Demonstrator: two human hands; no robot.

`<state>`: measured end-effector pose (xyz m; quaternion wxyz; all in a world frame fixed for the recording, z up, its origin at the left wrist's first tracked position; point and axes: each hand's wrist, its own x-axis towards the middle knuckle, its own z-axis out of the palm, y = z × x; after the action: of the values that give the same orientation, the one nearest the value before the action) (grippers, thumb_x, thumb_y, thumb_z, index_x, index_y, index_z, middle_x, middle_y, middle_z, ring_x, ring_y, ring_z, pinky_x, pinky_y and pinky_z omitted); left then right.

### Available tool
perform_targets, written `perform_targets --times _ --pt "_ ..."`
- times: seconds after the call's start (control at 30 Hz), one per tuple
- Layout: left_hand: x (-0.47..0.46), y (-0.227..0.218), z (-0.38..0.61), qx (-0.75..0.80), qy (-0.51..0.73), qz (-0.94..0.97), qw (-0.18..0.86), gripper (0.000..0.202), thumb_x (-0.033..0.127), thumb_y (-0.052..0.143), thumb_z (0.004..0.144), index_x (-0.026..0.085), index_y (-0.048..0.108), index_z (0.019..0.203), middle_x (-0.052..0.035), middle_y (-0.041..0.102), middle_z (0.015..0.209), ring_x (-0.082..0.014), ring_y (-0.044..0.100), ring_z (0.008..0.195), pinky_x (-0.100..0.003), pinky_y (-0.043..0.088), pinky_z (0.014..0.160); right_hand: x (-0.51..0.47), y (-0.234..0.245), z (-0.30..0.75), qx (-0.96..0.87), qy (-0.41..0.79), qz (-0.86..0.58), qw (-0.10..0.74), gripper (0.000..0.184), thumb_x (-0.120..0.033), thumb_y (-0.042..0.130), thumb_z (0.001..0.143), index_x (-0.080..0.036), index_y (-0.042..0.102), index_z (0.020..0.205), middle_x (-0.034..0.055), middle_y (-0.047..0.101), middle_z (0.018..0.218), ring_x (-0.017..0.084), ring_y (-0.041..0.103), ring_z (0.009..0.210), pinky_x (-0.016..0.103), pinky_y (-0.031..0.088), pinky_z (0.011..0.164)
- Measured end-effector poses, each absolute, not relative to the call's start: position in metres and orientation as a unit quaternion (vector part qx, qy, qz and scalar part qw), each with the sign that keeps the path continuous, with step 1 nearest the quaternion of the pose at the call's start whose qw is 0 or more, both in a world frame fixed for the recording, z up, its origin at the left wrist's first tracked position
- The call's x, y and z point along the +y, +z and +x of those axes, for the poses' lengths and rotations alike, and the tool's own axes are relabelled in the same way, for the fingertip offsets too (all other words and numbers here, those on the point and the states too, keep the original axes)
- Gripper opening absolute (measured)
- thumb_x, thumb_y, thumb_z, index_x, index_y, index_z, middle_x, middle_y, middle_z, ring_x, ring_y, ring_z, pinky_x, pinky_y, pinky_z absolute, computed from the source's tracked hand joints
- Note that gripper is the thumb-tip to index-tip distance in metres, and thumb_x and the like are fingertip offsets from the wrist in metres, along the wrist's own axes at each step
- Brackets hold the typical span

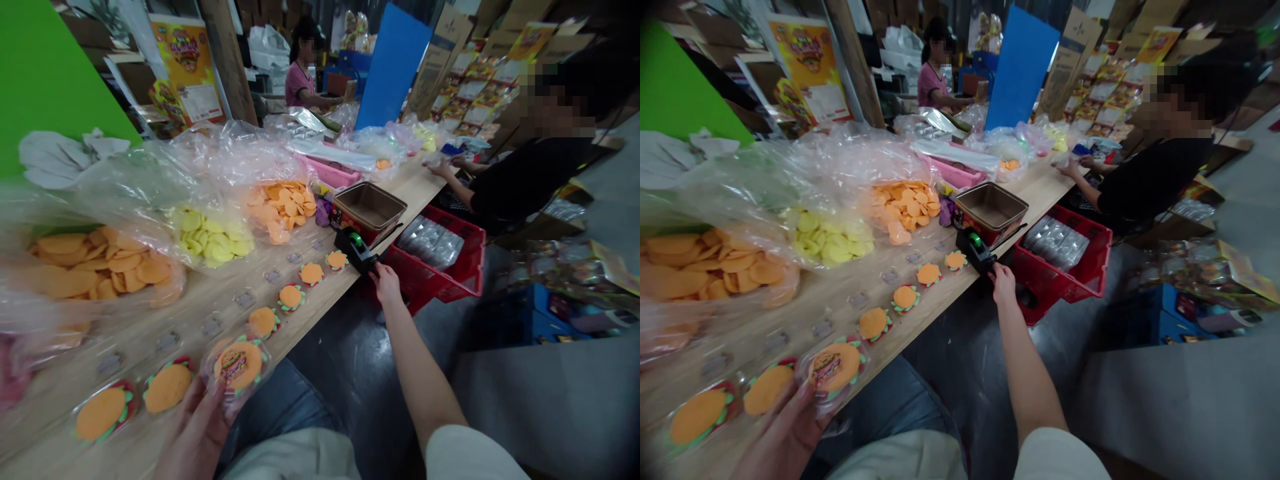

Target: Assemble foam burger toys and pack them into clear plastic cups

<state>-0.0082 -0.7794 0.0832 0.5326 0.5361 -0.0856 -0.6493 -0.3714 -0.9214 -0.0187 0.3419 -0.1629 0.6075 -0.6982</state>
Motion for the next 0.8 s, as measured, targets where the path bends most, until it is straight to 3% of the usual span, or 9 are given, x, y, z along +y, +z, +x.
perform_targets --times 0.1,0.17,0.23,0.33,0.43,0.6,0.8 --pt "-0.782 0.085 -0.003 -0.059 -0.637 0.517 0.568 0.035 0.015 0.076 0.056 0.021 0.062 0.088 0.0051 0.066 0.073 -0.0092 0.061 0.059 -0.017 0.053 0.057 -0.907 -0.022 -0.347 0.633 -0.691 -0.167 0.307 0.018 -0.028 0.063 0.063 -0.020 0.047 0.061 -0.0064 0.050 0.060 0.009 0.050 0.057 0.023 0.048 0.058" --pt "-0.782 0.088 0.002 -0.049 -0.634 0.497 0.590 0.031 0.017 0.074 0.061 0.020 0.062 0.089 0.0049 0.066 0.073 -0.0081 0.061 0.060 -0.017 0.052 0.059 -0.886 -0.016 -0.316 0.640 -0.676 -0.191 0.312 0.016 -0.029 0.062 0.065 -0.020 0.049 0.065 -0.0063 0.051 0.061 0.009 0.049 0.057 0.022 0.046 0.056" --pt "-0.782 0.090 0.008 -0.056 -0.637 0.467 0.611 0.025 0.020 0.069 0.068 0.019 0.060 0.092 0.0024 0.067 0.083 -0.0092 0.062 0.068 -0.020 0.053 0.066 -0.861 -0.003 -0.271 0.628 -0.647 -0.252 0.351 0.014 -0.030 0.062 0.068 -0.021 0.054 0.074 -0.0051 0.055 0.066 0.009 0.051 0.060 0.021 0.045 0.058" --pt "-0.782 0.088 0.020 -0.086 -0.630 0.432 0.640 0.022 0.023 0.062 0.076 0.019 0.058 0.097 -0.0017 0.064 0.101 -0.0132 0.062 0.084 -0.027 0.052 0.075 -0.823 0.030 -0.193 0.561 -0.518 -0.436 0.477 0.014 -0.031 0.061 0.073 -0.021 0.059 0.083 -0.0030 0.058 0.068 0.010 0.053 0.060 0.023 0.045 0.059" --pt "-0.776 0.083 0.032 -0.110 -0.603 0.425 0.666 0.022 0.024 0.058 0.080 0.019 0.055 0.101 -0.0043 0.059 0.113 -0.0158 0.059 0.095 -0.030 0.051 0.078 -0.795 0.058 -0.122 0.495 -0.455 -0.517 0.530 0.016 -0.031 0.059 0.075 -0.022 0.060 0.089 -0.0008 0.061 0.074 0.013 0.055 0.065 0.026 0.045 0.062" --pt "-0.760 0.081 0.052 -0.133 -0.582 0.406 0.692 0.027 0.025 0.055 0.082 0.021 0.051 0.108 -0.0053 0.056 0.116 -0.0166 0.057 0.097 -0.030 0.050 0.078 -0.785 0.065 -0.067 0.435 -0.446 -0.541 0.565 0.053 -0.026 0.058 0.077 -0.026 0.037 0.125 -0.0029 0.060 0.073 0.013 0.057 0.069 0.027 0.045 0.068" --pt "-0.753 0.084 0.067 -0.124 -0.570 0.396 0.709 0.026 0.025 0.058 0.079 0.021 0.051 0.104 -0.0062 0.057 0.115 -0.0185 0.057 0.099 -0.033 0.049 0.081 -0.781 0.063 -0.053 0.438 -0.437 -0.535 0.576 0.048 -0.024 0.056 0.078 -0.025 0.037 0.121 -0.0040 0.054 0.071 0.012 0.053 0.067 0.026 0.044 0.067"
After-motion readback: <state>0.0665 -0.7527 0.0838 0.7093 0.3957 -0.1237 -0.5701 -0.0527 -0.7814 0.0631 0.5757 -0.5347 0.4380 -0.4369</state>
